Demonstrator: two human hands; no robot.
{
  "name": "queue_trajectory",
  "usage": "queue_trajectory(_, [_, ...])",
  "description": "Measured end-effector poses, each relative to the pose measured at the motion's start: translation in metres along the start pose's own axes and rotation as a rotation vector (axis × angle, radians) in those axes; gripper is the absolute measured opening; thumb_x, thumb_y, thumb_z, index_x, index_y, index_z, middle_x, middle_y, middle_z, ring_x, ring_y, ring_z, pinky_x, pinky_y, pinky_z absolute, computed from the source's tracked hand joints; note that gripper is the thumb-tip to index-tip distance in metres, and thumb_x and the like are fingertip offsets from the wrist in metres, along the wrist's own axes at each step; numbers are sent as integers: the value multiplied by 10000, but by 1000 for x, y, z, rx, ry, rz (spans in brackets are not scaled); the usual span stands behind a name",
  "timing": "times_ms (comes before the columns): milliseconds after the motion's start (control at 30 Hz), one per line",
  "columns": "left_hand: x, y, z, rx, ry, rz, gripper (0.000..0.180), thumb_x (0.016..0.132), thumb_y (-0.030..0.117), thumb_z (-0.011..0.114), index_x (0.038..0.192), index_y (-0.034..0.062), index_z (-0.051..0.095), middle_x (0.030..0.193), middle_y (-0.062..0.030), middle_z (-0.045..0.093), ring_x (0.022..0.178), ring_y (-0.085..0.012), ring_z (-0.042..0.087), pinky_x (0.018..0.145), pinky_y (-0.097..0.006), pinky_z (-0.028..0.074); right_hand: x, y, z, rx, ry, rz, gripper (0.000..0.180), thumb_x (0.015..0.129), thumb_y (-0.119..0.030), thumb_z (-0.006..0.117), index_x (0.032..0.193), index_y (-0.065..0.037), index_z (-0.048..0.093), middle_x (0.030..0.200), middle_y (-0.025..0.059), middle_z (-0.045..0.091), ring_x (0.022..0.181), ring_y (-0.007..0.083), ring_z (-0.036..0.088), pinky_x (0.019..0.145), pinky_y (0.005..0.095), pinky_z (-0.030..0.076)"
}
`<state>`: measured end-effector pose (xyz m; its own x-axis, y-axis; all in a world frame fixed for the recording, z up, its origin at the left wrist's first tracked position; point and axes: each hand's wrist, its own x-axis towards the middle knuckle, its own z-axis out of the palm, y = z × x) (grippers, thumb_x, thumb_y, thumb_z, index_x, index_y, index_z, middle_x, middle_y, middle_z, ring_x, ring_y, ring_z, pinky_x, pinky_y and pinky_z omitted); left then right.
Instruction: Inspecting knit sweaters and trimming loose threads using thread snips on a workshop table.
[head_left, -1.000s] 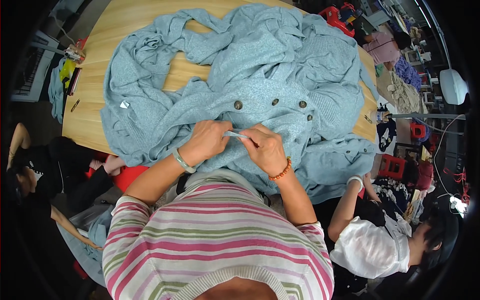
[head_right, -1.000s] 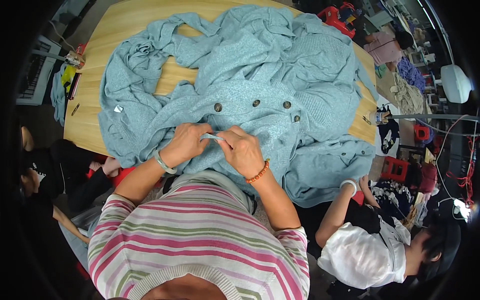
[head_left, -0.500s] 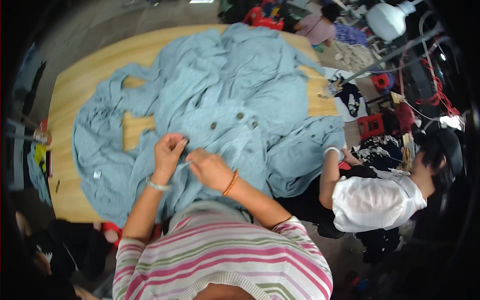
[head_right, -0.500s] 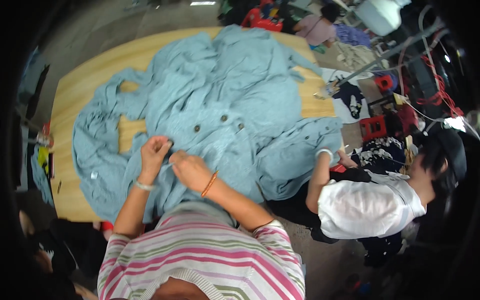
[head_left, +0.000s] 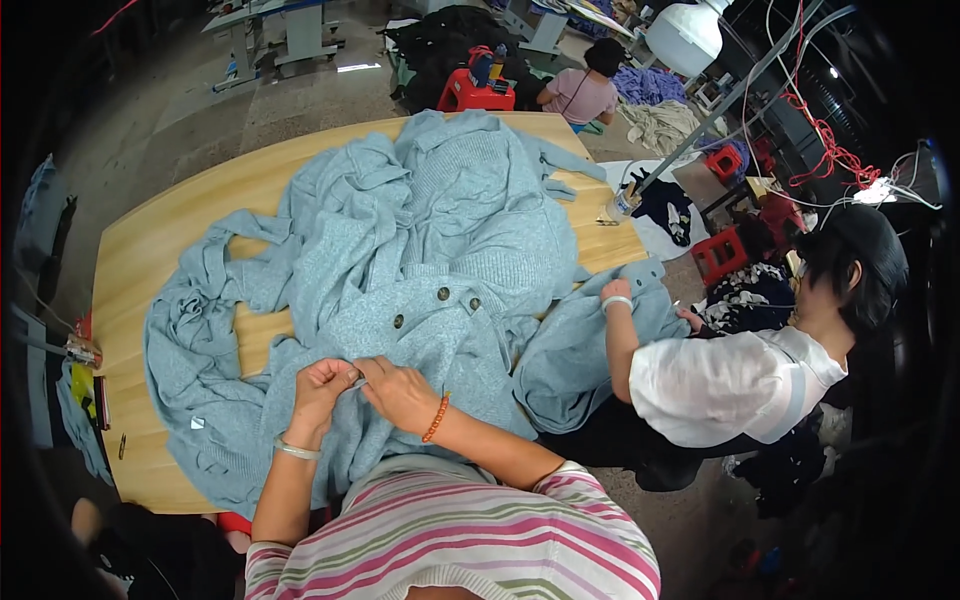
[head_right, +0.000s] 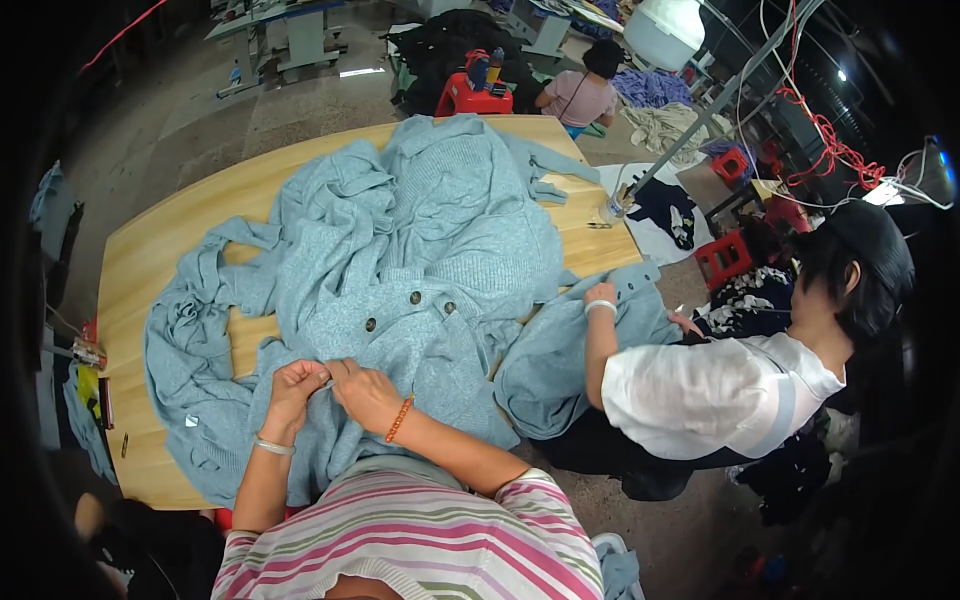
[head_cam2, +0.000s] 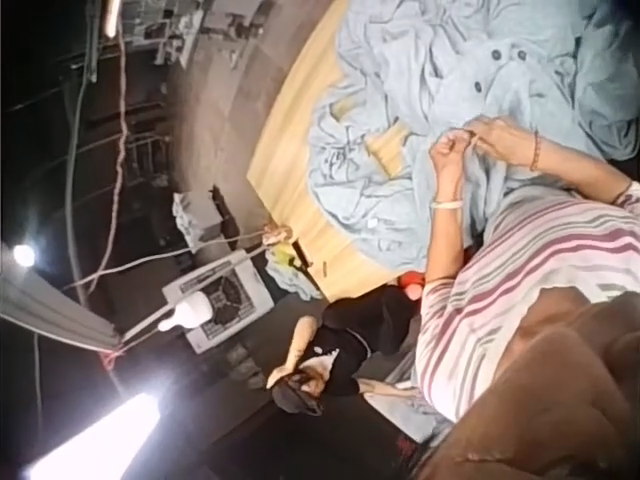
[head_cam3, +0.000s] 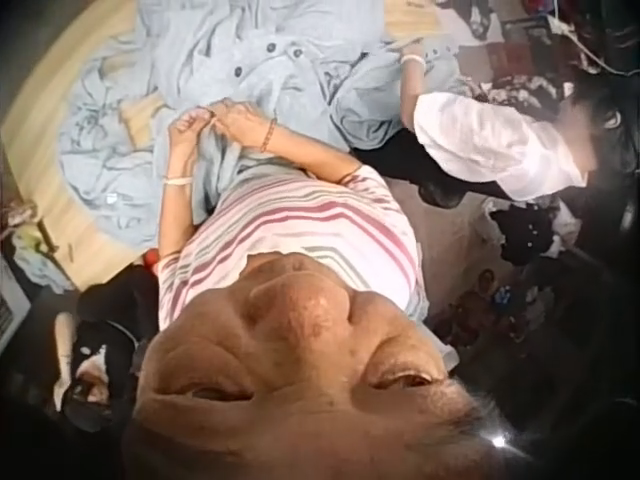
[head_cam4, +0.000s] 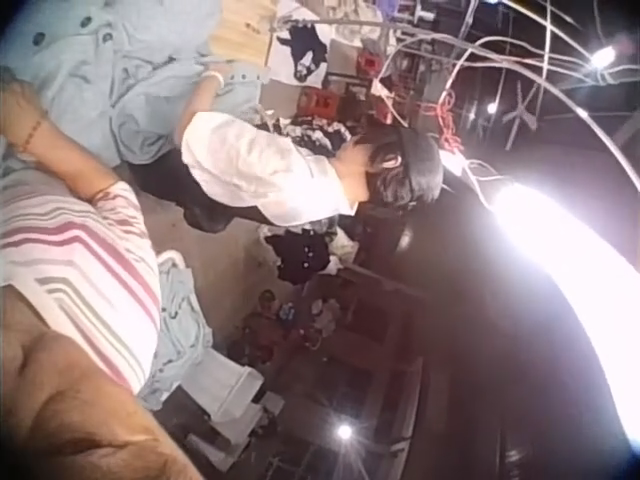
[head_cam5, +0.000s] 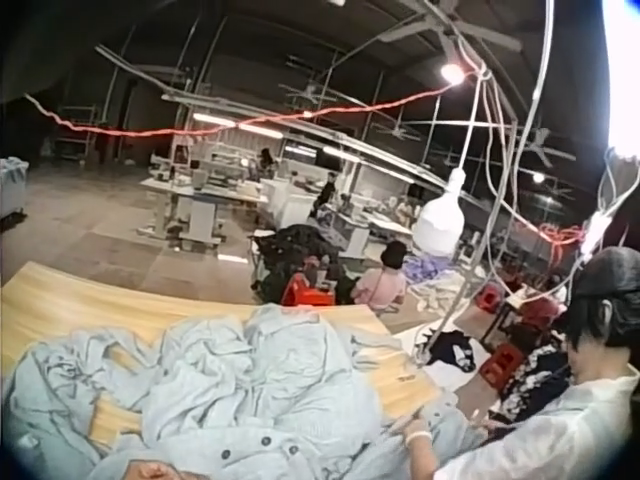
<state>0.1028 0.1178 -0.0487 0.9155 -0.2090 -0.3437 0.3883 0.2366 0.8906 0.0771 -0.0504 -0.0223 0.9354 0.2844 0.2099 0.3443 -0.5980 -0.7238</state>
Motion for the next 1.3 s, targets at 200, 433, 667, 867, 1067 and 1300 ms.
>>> queue_trajectory(200, [-20, 2, 1, 267, -194, 170, 295, 781, -20, 702, 1063, -33, 617, 954, -68, 654, 866, -112, 619, 799, -253, 506, 0, 15, -5, -44, -179, 23, 318, 820, -92, 609, 1108, 31, 551, 960, 213, 602, 779, 394, 621, 668, 452, 516])
queue_trajectory(433, [-23, -6, 7, 741, -8, 439, 169, 778, -39, 638, 945, -25, 650, 858, -137, 664, 803, -229, 653, 730, -301, 500, -1, 21, -5, -46, -280, -22, 296, 801, 10, 555, 1090, 68, 566, 931, 228, 591, 810, 396, 617, 693, 448, 513])
queue_trajectory(667, [-28, -12, 5, 767, 105, 509, 47, 810, -15, 603, 852, -15, 625, 795, -162, 619, 743, -305, 619, 678, -334, 480, -9, 3, -2, -128, -226, -69, 406, 725, 100, 500, 1128, 80, 548, 964, 214, 539, 806, 399, 609, 689, 437, 516])
queue_trajectory(867, [-24, -7, 3, 812, 46, 572, 72, 832, -8, 573, 903, -10, 588, 814, -138, 590, 735, -268, 587, 653, -335, 464, -3, 16, 5, -68, -86, -117, 264, 751, 76, 506, 988, 19, 606, 870, 190, 551, 796, 370, 586, 675, 413, 506])
queue_trajectory(1067, [-25, 10, 4, 742, -41, 432, 81, 847, 4, 566, 925, -5, 587, 820, -120, 580, 733, -222, 574, 676, -302, 453, 8, 12, -13, 150, -171, 56, 194, 819, -168, 693, 886, 2, 628, 726, 152, 612, 556, 298, 572, 524, 372, 442])
queue_trajectory(1300, [-25, 8, -21, 1023, 234, 558, 127, 788, -5, 608, 910, 25, 594, 897, -144, 604, 847, -349, 582, 721, -380, 458, -11, 29, -53, -212, -200, 52, 152, 807, -164, 673, 894, -40, 665, 830, 118, 650, 732, 329, 634, 612, 395, 496])
